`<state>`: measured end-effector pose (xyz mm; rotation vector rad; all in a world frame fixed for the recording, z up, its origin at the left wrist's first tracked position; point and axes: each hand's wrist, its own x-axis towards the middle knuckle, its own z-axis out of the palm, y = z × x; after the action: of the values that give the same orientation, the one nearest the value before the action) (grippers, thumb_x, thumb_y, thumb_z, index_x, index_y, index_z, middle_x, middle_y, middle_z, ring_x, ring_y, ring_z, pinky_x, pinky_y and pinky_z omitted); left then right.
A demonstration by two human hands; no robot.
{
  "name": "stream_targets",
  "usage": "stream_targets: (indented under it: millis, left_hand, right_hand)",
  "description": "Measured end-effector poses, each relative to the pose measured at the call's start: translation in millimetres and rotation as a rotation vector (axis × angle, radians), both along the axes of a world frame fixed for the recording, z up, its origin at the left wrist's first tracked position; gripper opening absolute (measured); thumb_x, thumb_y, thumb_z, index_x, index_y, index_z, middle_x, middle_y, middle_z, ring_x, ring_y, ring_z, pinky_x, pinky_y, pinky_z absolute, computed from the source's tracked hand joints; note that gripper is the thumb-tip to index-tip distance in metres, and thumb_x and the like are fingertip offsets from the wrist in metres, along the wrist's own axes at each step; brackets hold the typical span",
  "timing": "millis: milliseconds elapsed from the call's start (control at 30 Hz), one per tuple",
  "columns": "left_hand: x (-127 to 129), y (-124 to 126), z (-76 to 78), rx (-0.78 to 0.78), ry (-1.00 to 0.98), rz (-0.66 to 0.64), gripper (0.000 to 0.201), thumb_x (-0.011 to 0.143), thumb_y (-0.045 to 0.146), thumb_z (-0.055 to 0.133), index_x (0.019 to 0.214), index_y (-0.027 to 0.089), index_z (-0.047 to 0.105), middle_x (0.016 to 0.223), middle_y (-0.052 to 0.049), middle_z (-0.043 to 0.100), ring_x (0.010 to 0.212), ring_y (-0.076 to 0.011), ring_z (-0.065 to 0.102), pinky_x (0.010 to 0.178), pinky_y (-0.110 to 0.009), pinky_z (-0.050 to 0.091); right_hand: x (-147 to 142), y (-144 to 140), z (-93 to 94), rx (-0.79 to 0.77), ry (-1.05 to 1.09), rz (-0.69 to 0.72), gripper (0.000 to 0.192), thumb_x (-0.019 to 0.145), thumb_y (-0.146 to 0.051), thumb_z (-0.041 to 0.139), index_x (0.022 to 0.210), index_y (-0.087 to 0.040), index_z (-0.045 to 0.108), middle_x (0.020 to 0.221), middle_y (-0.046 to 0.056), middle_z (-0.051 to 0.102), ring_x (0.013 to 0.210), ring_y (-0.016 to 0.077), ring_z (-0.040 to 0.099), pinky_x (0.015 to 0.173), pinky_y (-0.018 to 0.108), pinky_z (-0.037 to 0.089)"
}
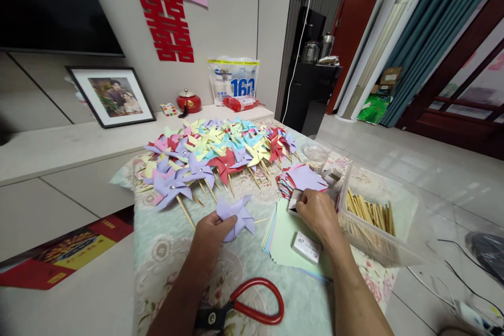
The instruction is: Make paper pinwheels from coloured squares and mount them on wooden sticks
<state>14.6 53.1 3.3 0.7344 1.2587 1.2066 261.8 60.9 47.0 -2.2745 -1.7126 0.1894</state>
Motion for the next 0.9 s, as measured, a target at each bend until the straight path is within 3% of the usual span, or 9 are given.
stream_targets:
  millis: [133, 267, 367, 467, 533, 767, 900]
  left_hand:
    - [-1, 0, -0.2, -0.005, 0.014, 0.002, 0.022, 0.057, 0.021, 0.075, 0.077, 0.012, 0.075, 0.067, -0.004, 0.075, 0.058, -0.0167, 0.065, 0.053, -0.023, 0.048]
    - [-1, -1, 0.5, 0.001, 0.023, -0.001, 0.022, 0.058, 0.022, 0.074, 0.077, 0.011, 0.075, 0.064, -0.003, 0.073, 0.055, -0.0153, 0.063, 0.051, -0.022, 0.046]
    - [0, -2, 1.6, 0.005, 0.021, -0.002, 0.023, 0.059, 0.023, 0.074, 0.078, 0.011, 0.075, 0.063, -0.003, 0.073, 0.055, -0.0155, 0.063, 0.05, -0.022, 0.046]
    - [0, -2, 2.2, 0.006, 0.022, -0.001, 0.023, 0.058, 0.022, 0.074, 0.079, 0.011, 0.075, 0.063, -0.002, 0.073, 0.055, -0.0161, 0.063, 0.05, -0.022, 0.046]
    - [0, -2, 2.2, 0.005, 0.023, -0.001, 0.023, 0.058, 0.022, 0.074, 0.078, 0.011, 0.075, 0.063, -0.002, 0.073, 0.055, -0.016, 0.063, 0.051, -0.022, 0.046]
    - [-1, -1, 3.5, -0.017, -0.001, -0.002, 0.024, 0.056, 0.021, 0.076, 0.078, 0.011, 0.076, 0.066, -0.003, 0.075, 0.057, -0.0166, 0.065, 0.053, -0.023, 0.048]
    - [-1, -1, 4.7, -0.009, -0.016, 0.01, 0.021, 0.057, 0.02, 0.075, 0.075, 0.011, 0.076, 0.062, -0.002, 0.073, 0.056, -0.0165, 0.065, 0.052, -0.022, 0.047]
  right_hand:
    - [-1, -1, 0.5, 0.027, 0.005, -0.016, 0.012, 0.073, -0.02, 0.053, 0.066, -0.019, 0.063, 0.067, 0.007, 0.069, 0.063, 0.0196, 0.06, 0.058, 0.028, 0.032]
    - [-2, -2, 2.1, 0.161, 0.101, -0.025, 0.014, 0.075, -0.024, 0.052, 0.062, -0.021, 0.056, 0.061, 0.004, 0.065, 0.06, 0.0183, 0.057, 0.058, 0.028, 0.034]
    - [-2, -2, 0.5, 0.233, 0.386, 0.002, 0.017, 0.073, -0.027, 0.054, 0.057, -0.022, 0.05, 0.057, 0.002, 0.062, 0.058, 0.0177, 0.056, 0.058, 0.028, 0.036]
    - [-2, 0, -3.0, 0.227, 0.822, 0.035, 0.018, 0.067, -0.027, 0.062, 0.056, -0.021, 0.049, 0.058, 0.001, 0.063, 0.059, 0.016, 0.057, 0.057, 0.026, 0.039]
    - [-3, 0, -4.0, 0.216, 1.001, 0.049, 0.019, 0.063, -0.028, 0.067, 0.057, -0.02, 0.051, 0.059, 0.001, 0.063, 0.057, 0.0145, 0.056, 0.055, 0.025, 0.039]
    - [-5, -3, 3.9, 0.219, 1.219, 0.027, 0.024, 0.056, -0.028, 0.078, 0.06, -0.017, 0.057, 0.07, 0.004, 0.067, 0.059, 0.0127, 0.058, 0.053, 0.023, 0.043]
    - [-9, -6, 6.2, 0.189, 1.373, 0.105, 0.024, 0.057, -0.025, 0.082, 0.062, -0.016, 0.06, 0.07, 0.001, 0.066, 0.06, 0.011, 0.059, 0.058, 0.024, 0.049]
